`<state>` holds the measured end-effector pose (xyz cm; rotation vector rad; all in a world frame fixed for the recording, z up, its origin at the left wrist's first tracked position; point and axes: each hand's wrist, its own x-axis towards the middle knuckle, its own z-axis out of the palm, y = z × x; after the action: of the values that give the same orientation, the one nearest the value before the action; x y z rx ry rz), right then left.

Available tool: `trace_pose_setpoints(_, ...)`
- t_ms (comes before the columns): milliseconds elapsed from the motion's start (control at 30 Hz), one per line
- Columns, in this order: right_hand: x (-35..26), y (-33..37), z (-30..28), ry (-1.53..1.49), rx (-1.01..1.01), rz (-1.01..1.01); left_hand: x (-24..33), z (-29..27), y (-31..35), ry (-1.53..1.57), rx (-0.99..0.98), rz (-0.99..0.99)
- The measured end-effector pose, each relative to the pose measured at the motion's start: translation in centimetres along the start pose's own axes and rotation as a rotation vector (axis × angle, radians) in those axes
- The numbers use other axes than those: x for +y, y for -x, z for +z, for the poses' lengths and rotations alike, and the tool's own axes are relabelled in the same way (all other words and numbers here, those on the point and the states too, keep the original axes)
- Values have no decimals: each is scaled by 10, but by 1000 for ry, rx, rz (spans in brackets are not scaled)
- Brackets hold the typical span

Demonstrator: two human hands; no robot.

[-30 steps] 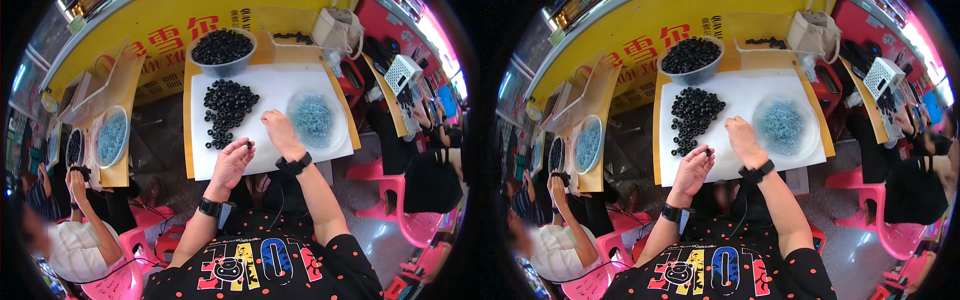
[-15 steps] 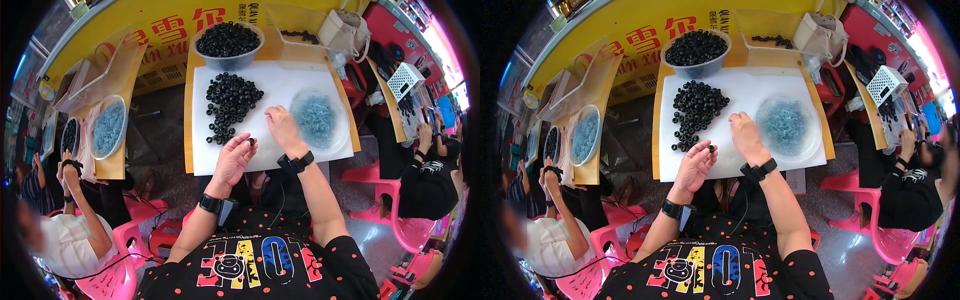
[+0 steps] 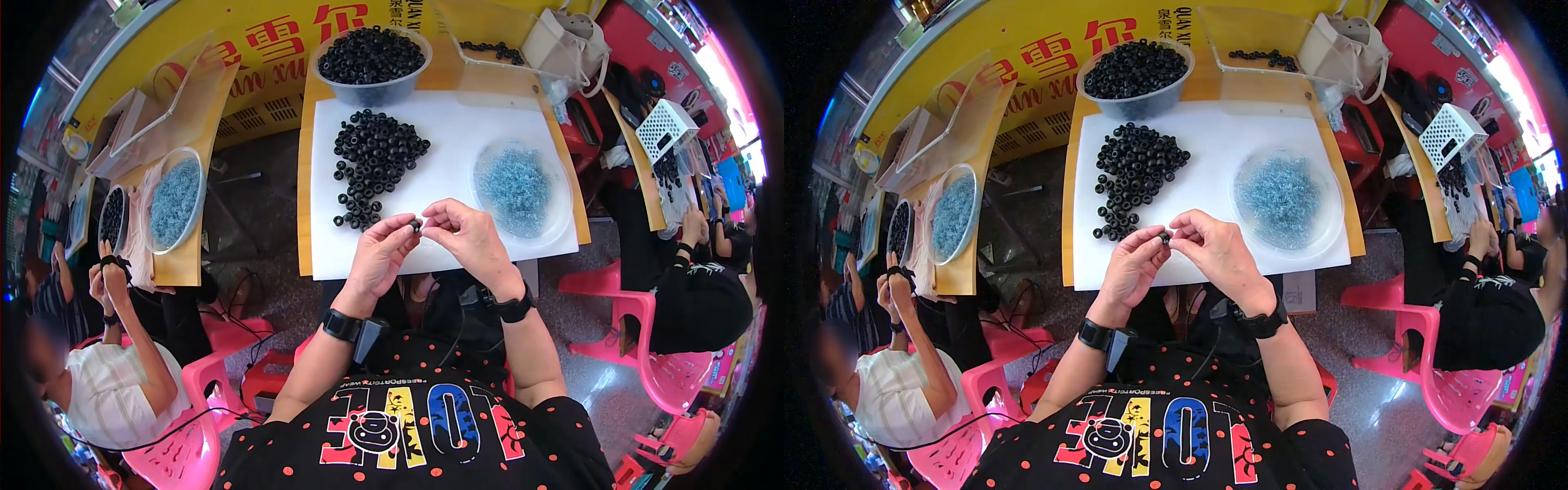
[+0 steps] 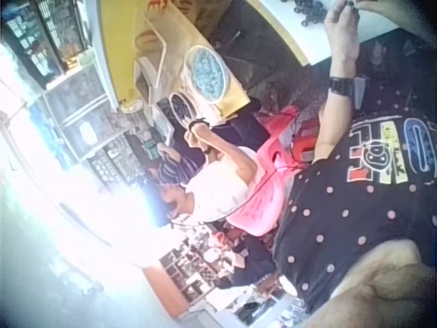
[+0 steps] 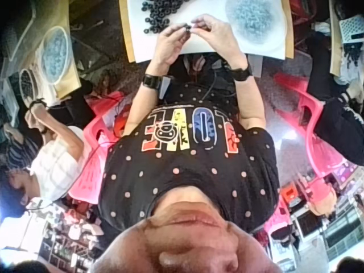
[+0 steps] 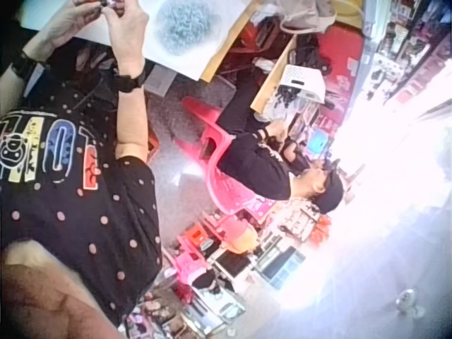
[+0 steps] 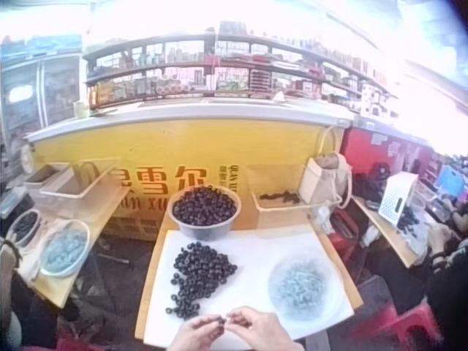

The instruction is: Assembling small blue beads into black round components.

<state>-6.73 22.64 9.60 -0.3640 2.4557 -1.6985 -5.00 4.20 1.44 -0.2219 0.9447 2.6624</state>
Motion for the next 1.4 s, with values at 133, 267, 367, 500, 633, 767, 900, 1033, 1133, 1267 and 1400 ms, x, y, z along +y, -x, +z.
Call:
trace_pose_setpoints(133, -1, 2, -6, 14, -6, 8, 1, 1, 3, -15, -13, -24)
trace_pose_setpoints(267, -2, 5, -8, 18, -48, 14, -3, 1, 3, -89, -44, -26)
trace_pose_setpoints(367, 1, 7, -9, -4, -39, 24, -3, 3, 1, -160, -68, -30)
trace_pose_setpoints(500, 6, 7, -10, -27, -21, 11, -3, 9, 3, -109, -100, -101)
trace_pose_setpoints(633, 19, 6, -4, -78, 14, 11, -11, 5, 2, 98, -126, -259)
trace_pose_setpoints(767, 15, 9, -1, -57, 49, -59, -20, 1, 0, 194, -123, -259)
trace_pose_setpoints(900, 17, 11, -5, 38, 76, -125, -17, 10, -1, 161, -54, -233)
trace_pose_setpoints(1033, 14, 15, -6, 97, 37, -125, -19, 4, -1, 191, -92, -245)
trace_pose_setpoints(1133, 11, 17, -5, 123, 38, -158, -20, 1, 1, 170, -77, -232)
trace_pose_setpoints(1267, 17, 22, 7, 216, 116, -318, -20, 9, 2, 230, 30, -181)
trace_pose_setpoints(1400, 19, 21, 18, 233, 162, -397, -21, 7, 5, 319, 38, -151)
